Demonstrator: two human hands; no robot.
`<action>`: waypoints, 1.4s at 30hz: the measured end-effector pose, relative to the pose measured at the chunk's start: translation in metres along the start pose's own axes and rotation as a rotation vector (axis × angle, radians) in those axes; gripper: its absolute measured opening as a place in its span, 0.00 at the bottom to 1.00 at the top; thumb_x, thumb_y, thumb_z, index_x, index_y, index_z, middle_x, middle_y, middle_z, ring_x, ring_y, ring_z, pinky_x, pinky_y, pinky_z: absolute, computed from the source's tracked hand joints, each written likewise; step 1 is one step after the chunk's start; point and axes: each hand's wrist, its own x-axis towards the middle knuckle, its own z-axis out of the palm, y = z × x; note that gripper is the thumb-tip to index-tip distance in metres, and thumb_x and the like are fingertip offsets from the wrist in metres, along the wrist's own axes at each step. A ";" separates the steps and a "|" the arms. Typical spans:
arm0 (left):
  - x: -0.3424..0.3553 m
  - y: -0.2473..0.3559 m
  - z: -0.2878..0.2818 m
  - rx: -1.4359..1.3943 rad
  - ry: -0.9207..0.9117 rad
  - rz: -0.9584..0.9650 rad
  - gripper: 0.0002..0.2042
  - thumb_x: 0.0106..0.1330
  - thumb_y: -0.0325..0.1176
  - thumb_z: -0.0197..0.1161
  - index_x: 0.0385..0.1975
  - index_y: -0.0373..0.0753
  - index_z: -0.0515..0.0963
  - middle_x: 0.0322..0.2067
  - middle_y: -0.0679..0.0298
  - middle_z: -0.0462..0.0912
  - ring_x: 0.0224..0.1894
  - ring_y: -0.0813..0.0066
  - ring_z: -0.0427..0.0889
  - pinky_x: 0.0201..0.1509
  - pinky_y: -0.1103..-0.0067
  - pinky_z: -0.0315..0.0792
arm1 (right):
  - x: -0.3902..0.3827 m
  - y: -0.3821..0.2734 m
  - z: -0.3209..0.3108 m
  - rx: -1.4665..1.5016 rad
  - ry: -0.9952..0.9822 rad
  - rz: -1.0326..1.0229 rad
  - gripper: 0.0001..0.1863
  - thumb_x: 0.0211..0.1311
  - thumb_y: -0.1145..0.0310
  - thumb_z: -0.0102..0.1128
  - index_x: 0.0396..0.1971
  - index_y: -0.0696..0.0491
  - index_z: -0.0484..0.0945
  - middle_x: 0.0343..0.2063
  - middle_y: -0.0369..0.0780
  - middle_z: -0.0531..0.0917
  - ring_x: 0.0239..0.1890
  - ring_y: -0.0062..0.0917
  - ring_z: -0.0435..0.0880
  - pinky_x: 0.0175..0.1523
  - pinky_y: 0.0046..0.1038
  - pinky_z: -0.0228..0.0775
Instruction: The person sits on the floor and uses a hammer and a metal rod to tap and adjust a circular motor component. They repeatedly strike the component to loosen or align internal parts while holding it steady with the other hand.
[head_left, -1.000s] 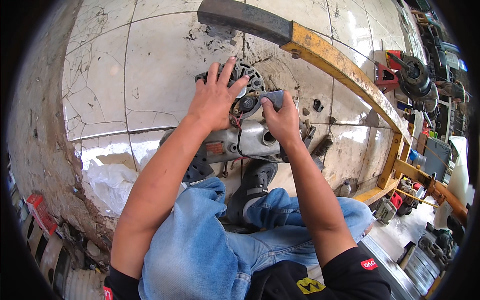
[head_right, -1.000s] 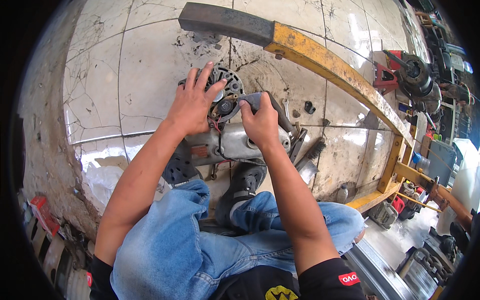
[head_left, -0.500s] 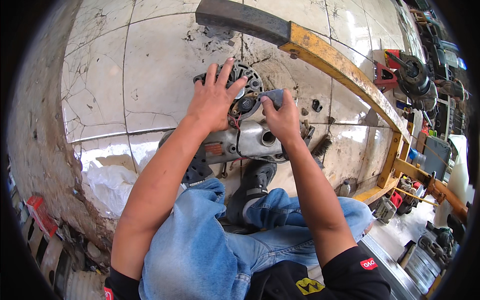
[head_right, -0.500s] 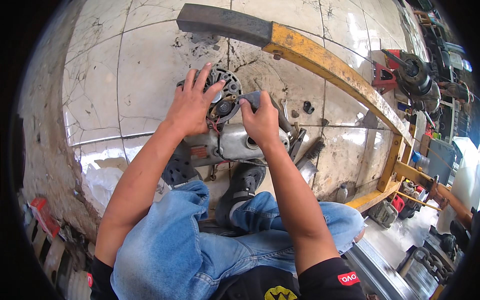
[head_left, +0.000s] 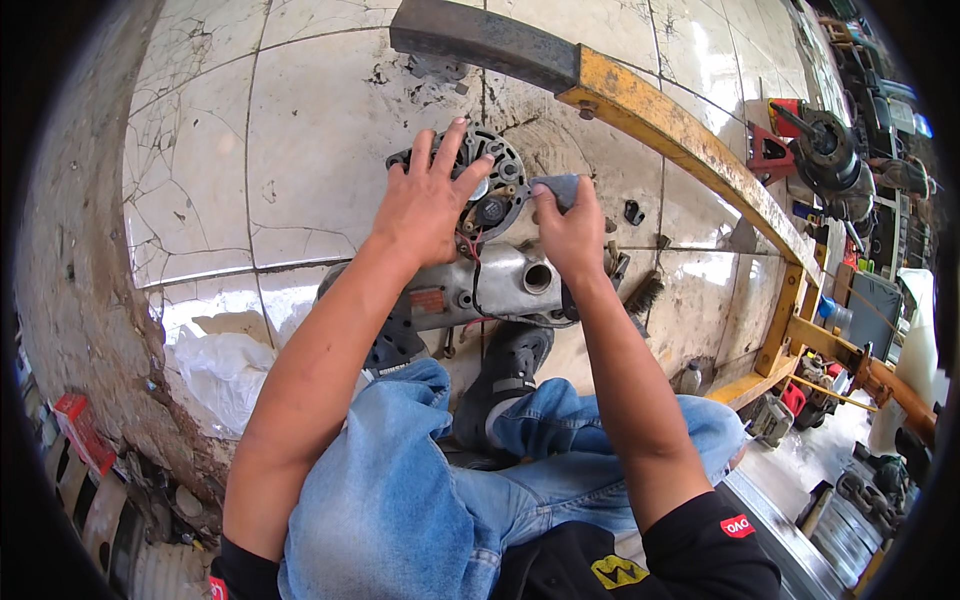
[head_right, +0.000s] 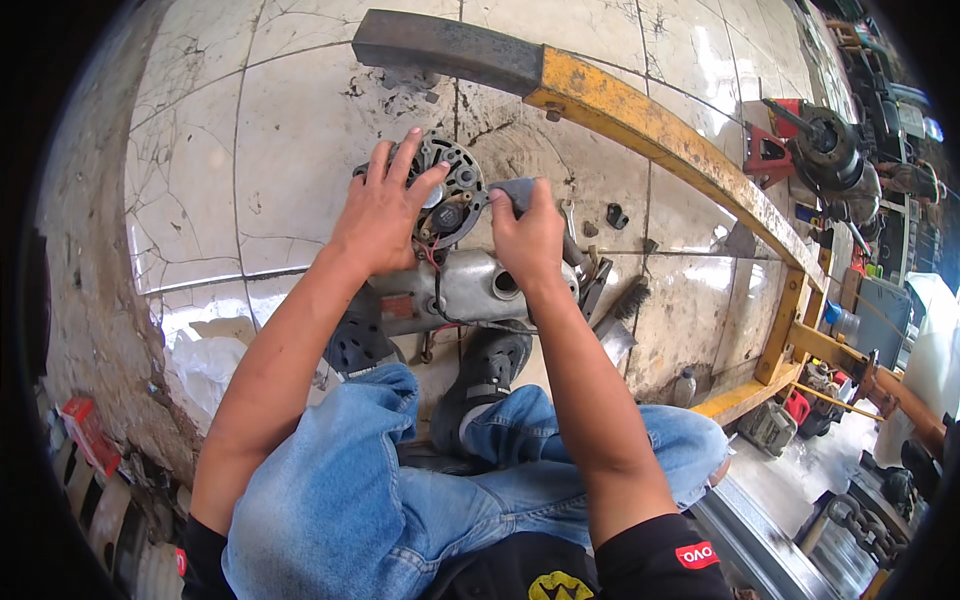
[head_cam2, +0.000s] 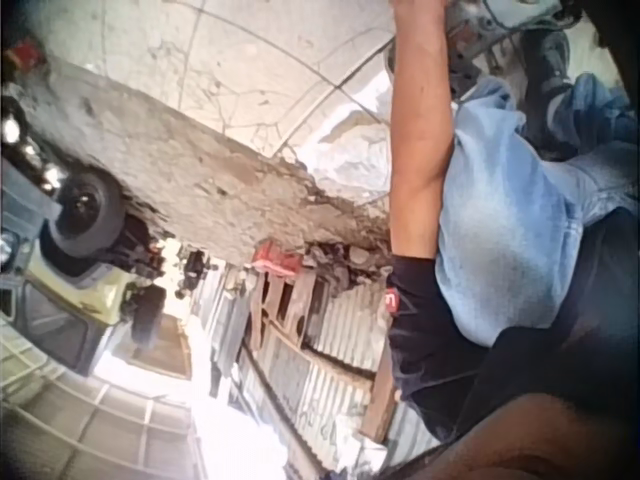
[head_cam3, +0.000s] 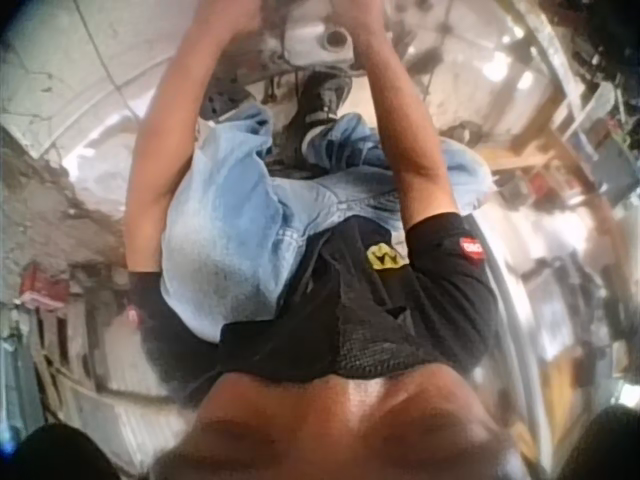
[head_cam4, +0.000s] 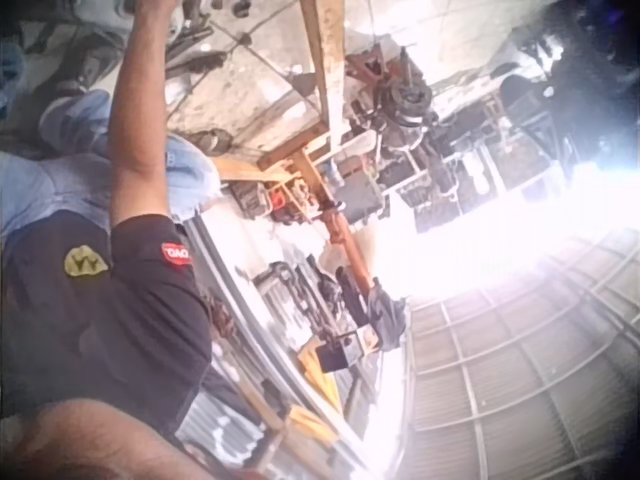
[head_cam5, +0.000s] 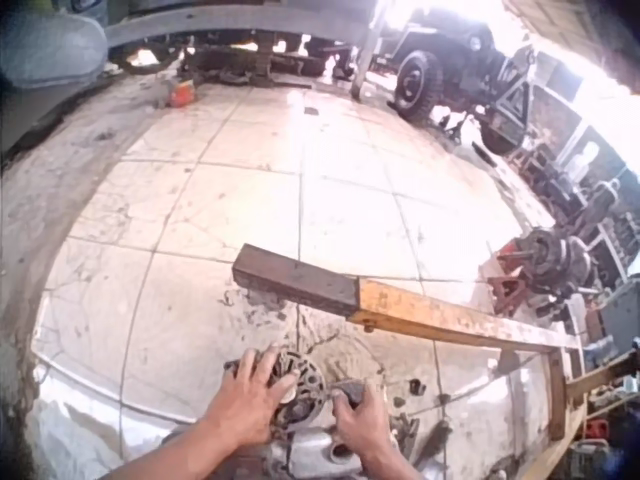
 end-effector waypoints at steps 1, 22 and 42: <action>0.000 0.000 0.002 0.002 0.014 0.004 0.51 0.37 0.30 0.80 0.69 0.57 0.62 0.76 0.55 0.45 0.74 0.44 0.52 0.63 0.54 0.71 | -0.002 0.000 0.001 0.021 0.023 0.014 0.15 0.63 0.64 0.67 0.37 0.59 0.74 0.30 0.52 0.86 0.35 0.50 0.86 0.42 0.41 0.76; 0.001 0.002 0.002 0.029 0.011 -0.002 0.50 0.39 0.32 0.80 0.69 0.58 0.63 0.77 0.56 0.45 0.75 0.46 0.51 0.62 0.56 0.71 | -0.002 0.001 0.003 -0.020 -0.046 -0.017 0.16 0.64 0.63 0.66 0.39 0.60 0.74 0.31 0.53 0.86 0.37 0.49 0.87 0.44 0.40 0.76; -0.001 -0.001 0.007 0.030 0.044 -0.003 0.49 0.41 0.31 0.79 0.69 0.59 0.63 0.76 0.56 0.45 0.74 0.46 0.51 0.61 0.56 0.72 | -0.010 -0.013 0.009 -0.096 -0.041 0.053 0.16 0.65 0.64 0.65 0.37 0.60 0.70 0.28 0.54 0.84 0.34 0.54 0.85 0.40 0.44 0.75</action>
